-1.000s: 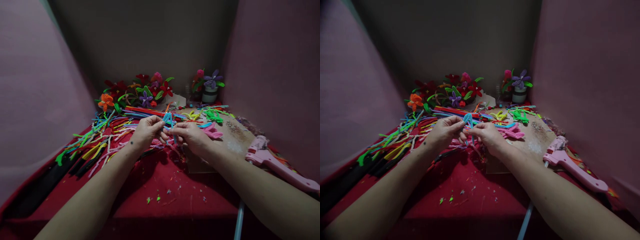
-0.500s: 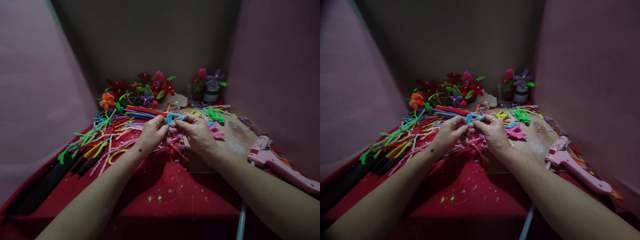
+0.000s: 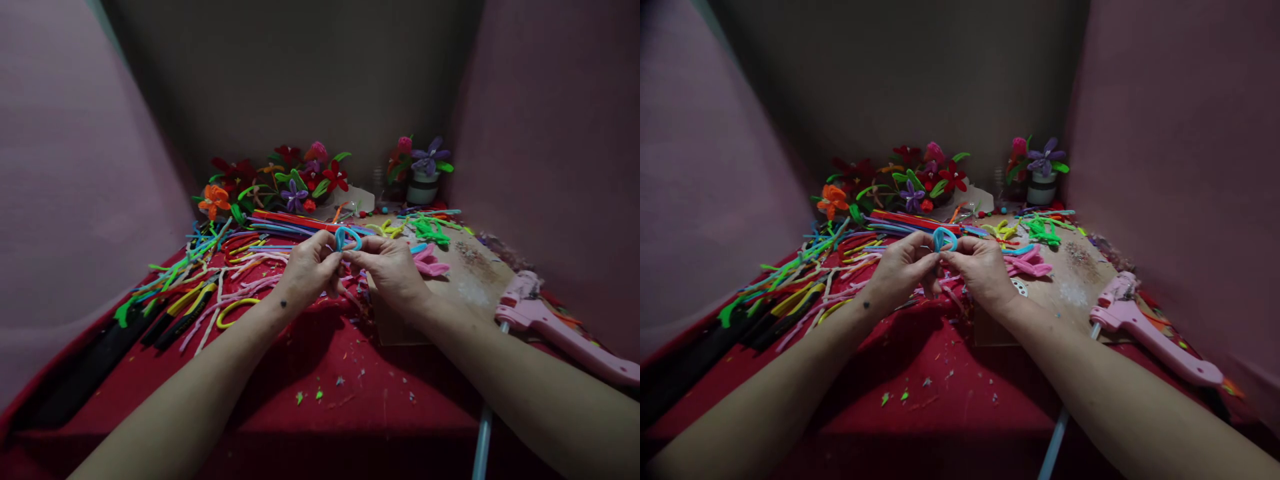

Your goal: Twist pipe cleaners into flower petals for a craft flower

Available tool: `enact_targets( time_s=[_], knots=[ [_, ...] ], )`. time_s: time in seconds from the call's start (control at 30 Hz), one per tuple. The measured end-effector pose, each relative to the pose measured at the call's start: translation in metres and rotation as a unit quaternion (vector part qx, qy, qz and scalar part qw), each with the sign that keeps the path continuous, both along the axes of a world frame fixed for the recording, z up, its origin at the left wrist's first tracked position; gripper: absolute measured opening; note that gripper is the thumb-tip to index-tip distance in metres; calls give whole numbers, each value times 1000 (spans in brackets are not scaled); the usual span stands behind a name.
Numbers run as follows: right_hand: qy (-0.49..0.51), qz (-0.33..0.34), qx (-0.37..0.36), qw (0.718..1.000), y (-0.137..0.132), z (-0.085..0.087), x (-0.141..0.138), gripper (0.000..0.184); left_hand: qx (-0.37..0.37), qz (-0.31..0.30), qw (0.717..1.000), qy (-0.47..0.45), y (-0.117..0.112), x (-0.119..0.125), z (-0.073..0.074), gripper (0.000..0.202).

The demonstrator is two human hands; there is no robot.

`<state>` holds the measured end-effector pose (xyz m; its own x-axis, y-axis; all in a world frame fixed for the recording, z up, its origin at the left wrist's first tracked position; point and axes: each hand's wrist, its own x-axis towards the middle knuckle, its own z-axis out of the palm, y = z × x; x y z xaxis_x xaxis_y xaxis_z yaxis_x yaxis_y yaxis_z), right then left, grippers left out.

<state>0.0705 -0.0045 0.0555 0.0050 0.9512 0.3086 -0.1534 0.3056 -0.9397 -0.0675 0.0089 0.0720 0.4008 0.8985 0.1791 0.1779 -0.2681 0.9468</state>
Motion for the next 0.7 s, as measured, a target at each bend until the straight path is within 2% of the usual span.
enact_targets(
  time_s=[0.2, 0.33, 0.4, 0.57, 0.63, 0.7],
  knots=[
    [-68, 2, 29, 997, -2, 1, 1, 24, 5, 19, 1000, -2, 2, -2, 1, 8],
    [-97, -33, 27, 994, -1, 0, 0, 27, 8, 18, 1000, -2, 1, 0, 2, 9],
    [-92, -21, 17, 995, 1, -1, 1, 28, 0, -2, 1000, -7, -2, 1, 2, 10],
    [-72, 82, -50, 993, 5, -2, 6, 28, -24, -52, 998, -15, -4, 2, 2, 10],
    [-56, 80, -56, 994, 6, -2, 6, 29, -22, -59, 998, -11, -4, 1, 1, 9],
    [-18, 48, -35, 998, 7, -1, 5, 27, -22, -57, 998, -4, -4, 2, 1, 8]
  ],
)
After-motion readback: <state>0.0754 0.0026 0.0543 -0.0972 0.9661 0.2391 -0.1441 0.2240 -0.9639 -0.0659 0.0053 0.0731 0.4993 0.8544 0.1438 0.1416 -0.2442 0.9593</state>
